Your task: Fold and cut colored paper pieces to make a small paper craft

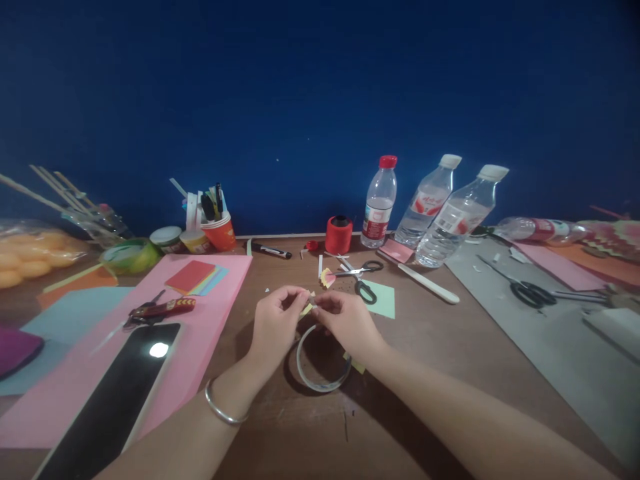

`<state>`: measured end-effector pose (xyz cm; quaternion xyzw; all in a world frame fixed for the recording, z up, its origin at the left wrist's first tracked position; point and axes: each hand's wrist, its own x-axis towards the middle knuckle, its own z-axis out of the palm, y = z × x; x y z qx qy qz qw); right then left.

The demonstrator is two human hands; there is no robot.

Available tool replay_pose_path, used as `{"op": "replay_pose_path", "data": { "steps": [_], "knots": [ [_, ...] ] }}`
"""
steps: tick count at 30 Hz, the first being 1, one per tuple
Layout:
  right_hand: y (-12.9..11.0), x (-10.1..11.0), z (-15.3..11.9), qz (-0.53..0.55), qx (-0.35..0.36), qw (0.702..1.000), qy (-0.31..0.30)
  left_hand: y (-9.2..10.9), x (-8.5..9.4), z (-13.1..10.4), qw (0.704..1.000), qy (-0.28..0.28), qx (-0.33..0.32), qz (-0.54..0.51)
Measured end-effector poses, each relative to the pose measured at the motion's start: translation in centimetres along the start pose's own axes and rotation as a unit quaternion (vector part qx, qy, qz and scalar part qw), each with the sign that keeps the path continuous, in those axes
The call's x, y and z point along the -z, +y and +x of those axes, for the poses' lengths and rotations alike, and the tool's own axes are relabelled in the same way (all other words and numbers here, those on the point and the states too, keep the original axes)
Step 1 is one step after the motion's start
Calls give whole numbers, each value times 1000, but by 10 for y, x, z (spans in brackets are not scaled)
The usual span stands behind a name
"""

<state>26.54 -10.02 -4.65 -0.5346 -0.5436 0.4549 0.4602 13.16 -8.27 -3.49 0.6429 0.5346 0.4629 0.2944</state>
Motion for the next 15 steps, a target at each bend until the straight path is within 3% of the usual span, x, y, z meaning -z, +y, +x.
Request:
{"op": "replay_pose_path", "data": {
  "steps": [15],
  "knots": [
    [-4, 0, 3, 99, -114, 988, -22, -4, -1, 2, 999, -22, 28, -17]
  ]
}}
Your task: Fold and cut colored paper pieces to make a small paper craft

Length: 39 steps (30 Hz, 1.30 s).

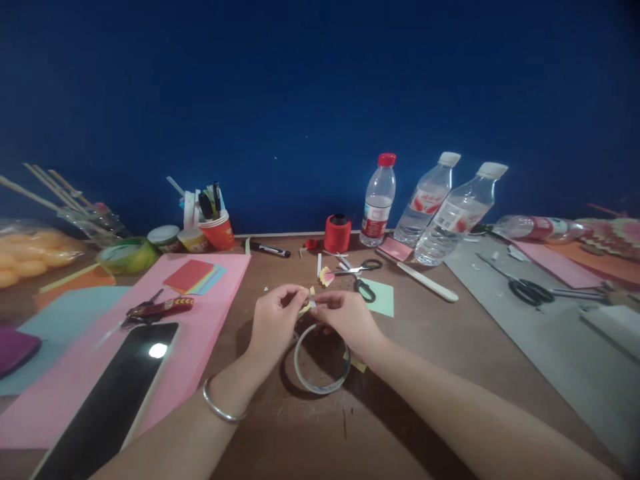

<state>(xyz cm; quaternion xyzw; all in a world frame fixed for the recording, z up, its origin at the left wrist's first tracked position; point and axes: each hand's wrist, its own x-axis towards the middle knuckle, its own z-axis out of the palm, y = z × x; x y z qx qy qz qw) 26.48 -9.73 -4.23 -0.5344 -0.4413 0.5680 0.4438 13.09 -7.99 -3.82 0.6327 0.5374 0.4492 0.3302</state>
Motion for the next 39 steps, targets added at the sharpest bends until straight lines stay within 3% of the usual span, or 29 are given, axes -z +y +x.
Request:
{"op": "replay_pose_path", "data": {
  "steps": [13, 39],
  "knots": [
    [-5, 2, 0, 26, -16, 999, -23, -1, 1, 2, 1000, -6, -5, -3],
    [-3, 2, -1, -19, 12, 1000, 11, 5, -2, 1, 997, -13, 21, -67]
  ]
}}
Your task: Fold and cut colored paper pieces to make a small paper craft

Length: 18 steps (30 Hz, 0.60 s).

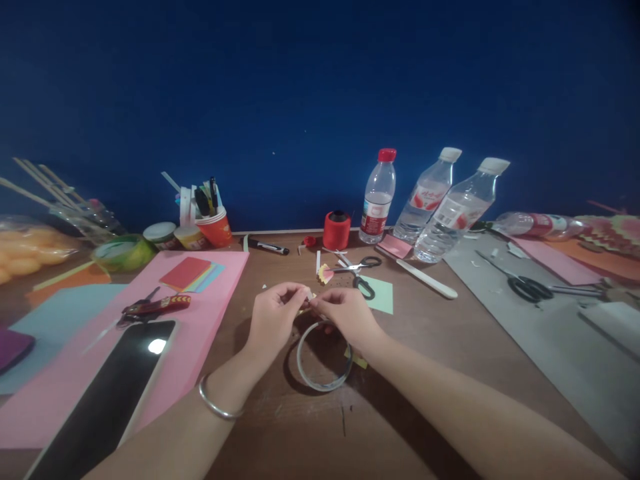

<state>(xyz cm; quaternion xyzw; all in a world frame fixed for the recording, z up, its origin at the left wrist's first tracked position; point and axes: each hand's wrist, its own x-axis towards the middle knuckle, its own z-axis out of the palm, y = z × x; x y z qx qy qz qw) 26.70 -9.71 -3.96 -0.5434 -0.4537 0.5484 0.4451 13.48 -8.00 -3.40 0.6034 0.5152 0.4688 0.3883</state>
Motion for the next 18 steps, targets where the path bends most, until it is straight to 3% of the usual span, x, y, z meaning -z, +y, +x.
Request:
{"op": "replay_pose_path", "data": {
  "steps": [18],
  "knots": [
    [0, 0, -2, -12, 31, 999, 40, -1, 1, -1, 999, 1, -21, 38]
  ]
}}
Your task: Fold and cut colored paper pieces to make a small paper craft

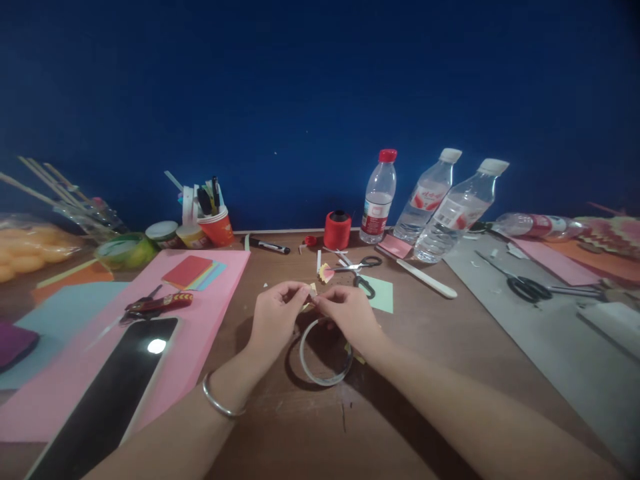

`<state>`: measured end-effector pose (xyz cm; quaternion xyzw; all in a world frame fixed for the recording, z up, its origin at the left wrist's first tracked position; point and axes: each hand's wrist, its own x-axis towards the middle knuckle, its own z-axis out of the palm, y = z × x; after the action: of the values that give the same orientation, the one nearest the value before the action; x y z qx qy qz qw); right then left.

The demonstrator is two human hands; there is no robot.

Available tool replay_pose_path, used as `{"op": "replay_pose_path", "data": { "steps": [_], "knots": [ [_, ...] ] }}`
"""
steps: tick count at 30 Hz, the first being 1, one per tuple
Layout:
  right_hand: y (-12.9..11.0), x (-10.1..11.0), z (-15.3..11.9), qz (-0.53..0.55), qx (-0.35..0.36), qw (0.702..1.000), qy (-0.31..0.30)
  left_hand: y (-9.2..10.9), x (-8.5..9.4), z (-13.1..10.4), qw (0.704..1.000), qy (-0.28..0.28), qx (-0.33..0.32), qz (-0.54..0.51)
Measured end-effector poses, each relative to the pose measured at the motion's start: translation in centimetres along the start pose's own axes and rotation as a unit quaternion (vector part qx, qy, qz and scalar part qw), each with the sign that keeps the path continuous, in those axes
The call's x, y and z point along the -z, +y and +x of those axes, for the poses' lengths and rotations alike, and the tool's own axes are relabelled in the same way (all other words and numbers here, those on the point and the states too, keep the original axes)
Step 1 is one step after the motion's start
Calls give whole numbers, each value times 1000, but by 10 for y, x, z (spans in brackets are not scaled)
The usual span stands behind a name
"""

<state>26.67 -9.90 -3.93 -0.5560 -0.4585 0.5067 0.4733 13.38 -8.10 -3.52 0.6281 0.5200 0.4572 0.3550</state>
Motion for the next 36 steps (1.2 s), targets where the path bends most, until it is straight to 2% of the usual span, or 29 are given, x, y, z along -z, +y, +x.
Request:
{"op": "replay_pose_path", "data": {
  "steps": [8, 11, 14, 25, 30, 36],
  "knots": [
    [2, -1, 2, 112, -19, 993, -14, 0, 1, 3, 996, -71, -43, -43],
    [5, -1, 3, 154, -30, 987, -26, 1, 1, 1, 992, -108, -37, -60],
    [4, 0, 3, 183, -29, 982, -43, 2, 0, 0, 991, -117, -30, -59],
    [1, 0, 2, 236, -55, 968, -64, 1, 0, -3, 994, -75, -73, 38],
    [-1, 0, -1, 266, -83, 957, -82, -2, 3, -1, 987, -41, -84, 131],
    [-5, 0, -3, 281, -94, 951, -83, -3, 2, 0, 980, -21, -97, 171]
  ]
}}
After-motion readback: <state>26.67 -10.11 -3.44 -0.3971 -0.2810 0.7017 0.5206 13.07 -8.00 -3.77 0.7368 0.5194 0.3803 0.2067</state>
